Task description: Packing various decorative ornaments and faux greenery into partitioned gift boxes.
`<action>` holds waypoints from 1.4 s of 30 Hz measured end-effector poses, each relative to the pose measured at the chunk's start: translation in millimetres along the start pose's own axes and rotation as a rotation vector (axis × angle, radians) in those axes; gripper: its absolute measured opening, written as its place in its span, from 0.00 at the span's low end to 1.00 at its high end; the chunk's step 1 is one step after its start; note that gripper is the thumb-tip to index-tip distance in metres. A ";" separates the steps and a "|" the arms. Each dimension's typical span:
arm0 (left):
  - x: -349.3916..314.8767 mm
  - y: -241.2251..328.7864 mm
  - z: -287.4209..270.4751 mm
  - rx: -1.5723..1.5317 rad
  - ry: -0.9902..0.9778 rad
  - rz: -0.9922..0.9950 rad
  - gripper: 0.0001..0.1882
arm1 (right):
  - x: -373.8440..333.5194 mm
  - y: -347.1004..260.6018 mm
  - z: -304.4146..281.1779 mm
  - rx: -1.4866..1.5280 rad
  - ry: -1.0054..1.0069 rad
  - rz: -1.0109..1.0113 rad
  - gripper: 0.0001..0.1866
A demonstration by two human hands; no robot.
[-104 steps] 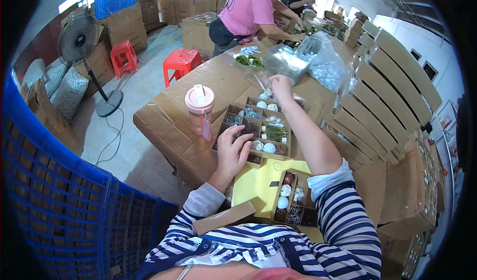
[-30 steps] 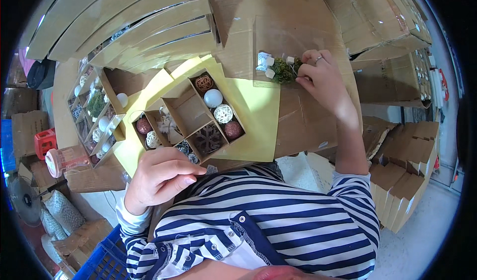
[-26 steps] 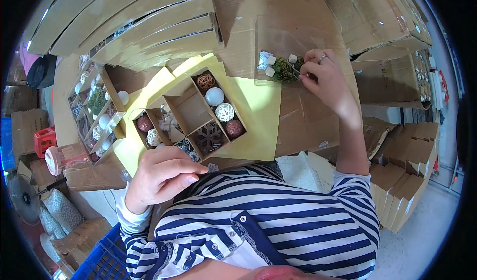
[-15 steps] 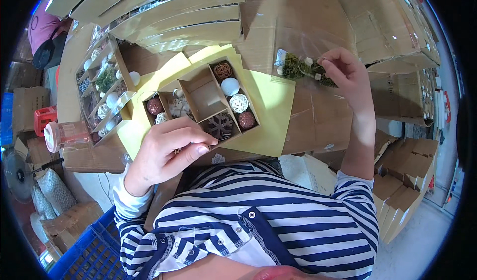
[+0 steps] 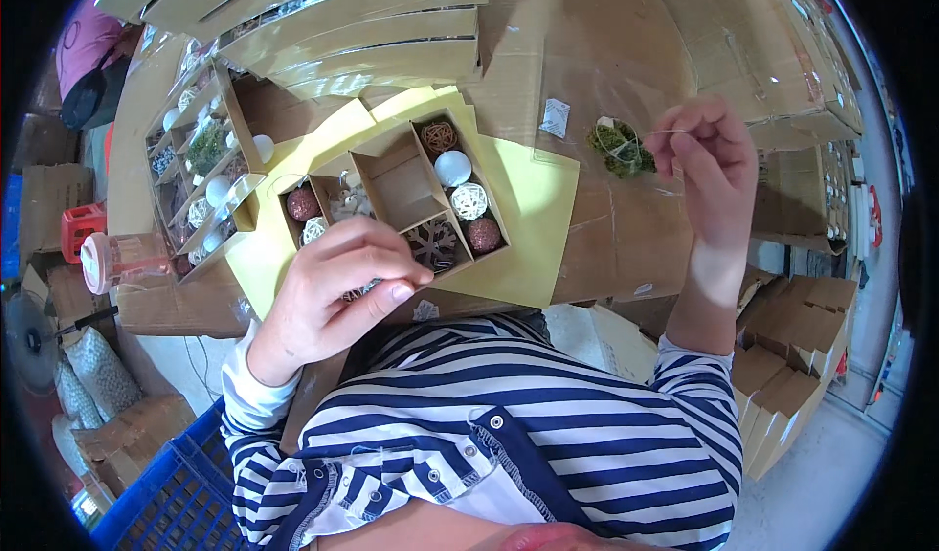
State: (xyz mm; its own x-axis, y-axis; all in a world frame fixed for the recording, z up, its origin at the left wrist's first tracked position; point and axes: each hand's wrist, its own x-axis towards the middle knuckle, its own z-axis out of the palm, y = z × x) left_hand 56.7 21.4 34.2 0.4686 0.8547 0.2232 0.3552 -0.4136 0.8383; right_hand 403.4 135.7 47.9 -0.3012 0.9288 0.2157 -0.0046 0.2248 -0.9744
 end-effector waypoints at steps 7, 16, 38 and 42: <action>29.4 7.8 -0.2 0.062 0.112 0.017 0.25 | 4.1 -39.3 51.1 0.232 -0.173 -0.101 0.03; 27.0 -10.7 7.0 -0.428 0.106 -0.323 0.14 | 7.8 -21.2 118.9 0.245 -0.463 -0.004 0.06; 12.7 -37.6 -11.6 -0.507 0.150 -0.171 0.36 | 52.7 -9.0 170.0 0.354 -0.460 -0.031 0.05; 13.8 -43.8 -0.3 -0.571 0.196 -0.067 0.27 | 57.9 -8.9 169.1 0.380 -0.426 -0.092 0.08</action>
State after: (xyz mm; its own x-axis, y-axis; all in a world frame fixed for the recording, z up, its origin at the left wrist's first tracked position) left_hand 47.3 51.4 0.7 0.2837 0.9372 0.2027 -0.1369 -0.1696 0.9760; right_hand 224.8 137.7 58.4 -0.6403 0.6924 0.3326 -0.3673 0.1042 -0.9242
